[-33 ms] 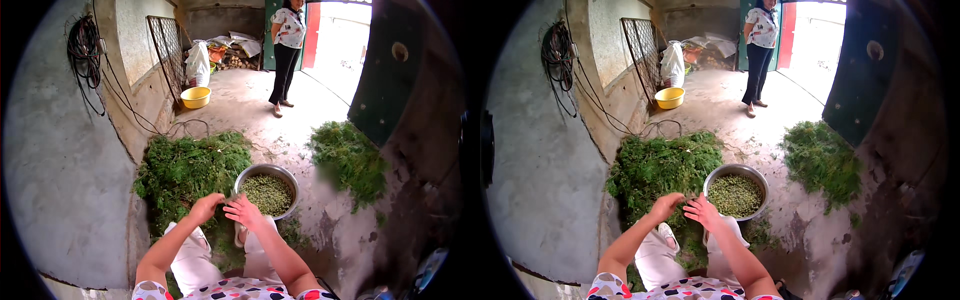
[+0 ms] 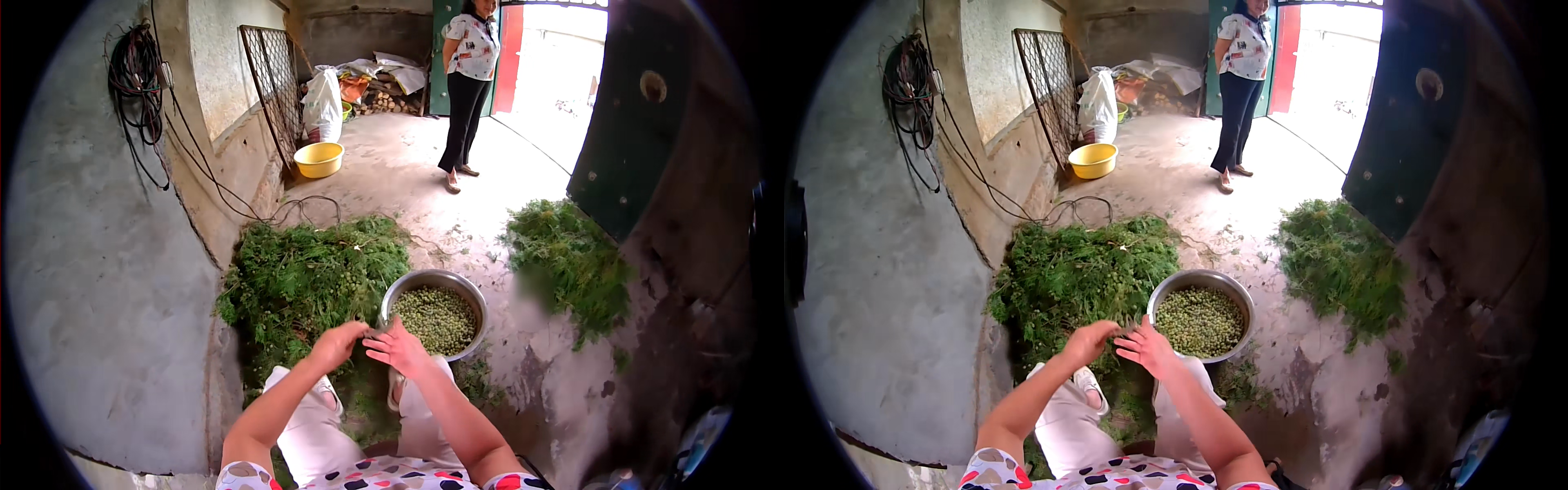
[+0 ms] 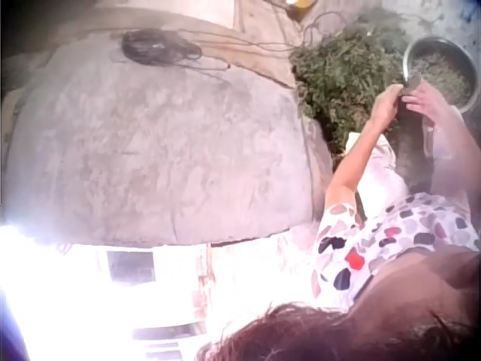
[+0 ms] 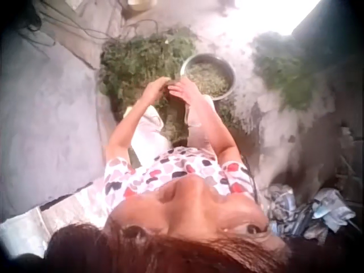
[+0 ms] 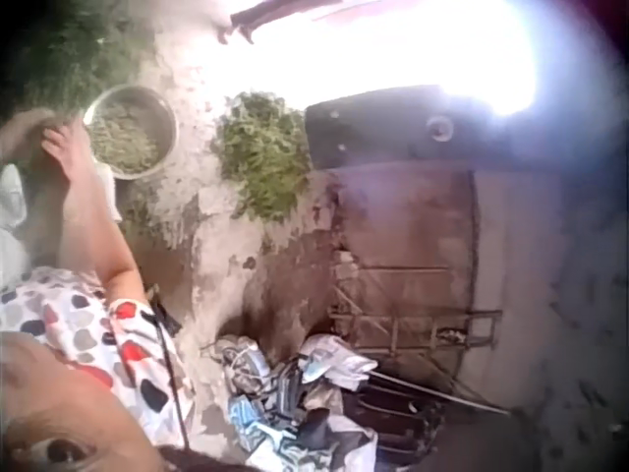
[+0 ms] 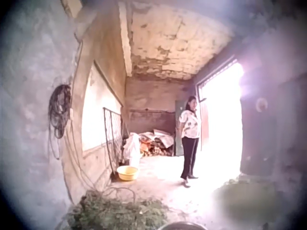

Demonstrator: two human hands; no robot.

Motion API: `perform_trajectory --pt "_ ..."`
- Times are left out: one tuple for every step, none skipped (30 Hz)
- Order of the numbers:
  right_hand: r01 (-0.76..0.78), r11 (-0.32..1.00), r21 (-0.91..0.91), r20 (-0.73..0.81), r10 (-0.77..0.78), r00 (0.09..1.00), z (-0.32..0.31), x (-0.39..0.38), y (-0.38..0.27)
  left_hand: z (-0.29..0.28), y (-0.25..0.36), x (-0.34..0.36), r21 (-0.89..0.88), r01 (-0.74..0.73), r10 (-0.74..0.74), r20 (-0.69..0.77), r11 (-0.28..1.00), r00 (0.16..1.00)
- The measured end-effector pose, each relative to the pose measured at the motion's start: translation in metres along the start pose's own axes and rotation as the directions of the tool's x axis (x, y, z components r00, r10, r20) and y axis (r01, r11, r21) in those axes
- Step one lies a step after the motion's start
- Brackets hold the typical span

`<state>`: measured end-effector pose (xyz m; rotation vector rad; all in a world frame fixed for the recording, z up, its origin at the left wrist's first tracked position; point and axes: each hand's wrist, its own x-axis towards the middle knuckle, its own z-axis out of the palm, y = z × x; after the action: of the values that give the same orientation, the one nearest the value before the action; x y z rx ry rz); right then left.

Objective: The person picks small green pods from a pile of leafy branches by hand and drops them into a metal bowl.

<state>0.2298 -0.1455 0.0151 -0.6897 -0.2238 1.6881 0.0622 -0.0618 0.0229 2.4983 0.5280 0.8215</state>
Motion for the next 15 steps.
perform_trajectory --pt "-0.002 1.0 -0.009 0.11 0.003 0.994 -0.005 0.008 0.0 0.001 0.002 0.0 -0.031 -0.028 0.029 0.02 0.999 0.999" --pt "0.0 1.0 0.01 0.132 -0.002 0.991 -0.007 0.011 -0.001 0.002 0.001 0.001 -0.063 -0.055 0.057 0.038 0.997 0.998" --pt "-0.008 0.999 -0.036 0.095 0.011 0.995 -0.013 0.018 -0.002 0.006 -0.002 0.005 -0.028 -0.093 0.095 0.069 0.995 0.993" --pt "-0.016 0.997 -0.08 0.058 0.02 0.998 -0.02 0.025 -0.002 0.01 -0.008 0.01 -0.017 -0.16 0.161 0.065 0.987 0.985" --pt "-0.016 0.999 -0.052 0.104 0.021 0.994 -0.031 0.032 -0.002 0.011 -0.009 0.014 0.064 -0.18 0.173 0.098 0.982 0.98" --pt "-0.009 1.0 -0.017 0.148 0.012 0.989 -0.05 0.043 -0.004 0.014 -0.008 0.022 0.132 -0.208 0.191 0.134 0.969 0.972" --pt "-0.07 0.997 -0.024 0.054 0.071 0.996 -0.033 0.046 -0.008 0.014 -0.022 0.021 0.192 -0.224 0.18 0.223 0.955 0.958" --pt "-0.13 0.991 -0.025 -0.041 0.129 0.991 -0.016 0.049 -0.016 0.014 -0.031 0.023 0.193 -0.219 0.174 0.226 0.956 0.959" --pt "-0.122 0.992 -0.027 -0.058 0.12 0.991 -0.015 0.058 -0.022 0.015 -0.037 0.028 0.228 -0.258 0.207 0.227 0.939 0.952" --pt "-0.121 0.992 -0.023 -0.061 0.119 0.991 -0.02 0.066 -0.023 0.015 -0.043 0.032 0.261 -0.297 0.24 0.229 0.918 0.943" --pt "-0.066 0.994 -0.081 0.008 0.067 0.998 -0.028 0.075 -0.024 0.02 -0.054 0.034 0.293 -0.286 0.223 0.232 0.912 0.947" --pt "-0.01 0.991 -0.134 0.077 0.021 0.997 -0.033 0.082 -0.025 0.022 -0.059 0.04 0.287 -0.287 0.223 0.237 0.914 0.946" --pt "0.003 0.996 -0.084 0.042 0.001 0.999 -0.035 0.089 -0.028 0.021 -0.061 0.047 0.319 -0.275 0.219 0.201 0.907 0.955" --pt "0.002 0.997 -0.078 0.035 0.001 0.999 -0.037 0.095 -0.032 0.021 -0.063 0.054 0.35 -0.262 0.216 0.165 0.899 0.962" --pt "0.022 1.0 -0.022 0.024 -0.022 0.999 -0.038 0.1 -0.036 0.023 -0.067 0.058 0.359 -0.22 0.185 0.13 0.907 0.974"
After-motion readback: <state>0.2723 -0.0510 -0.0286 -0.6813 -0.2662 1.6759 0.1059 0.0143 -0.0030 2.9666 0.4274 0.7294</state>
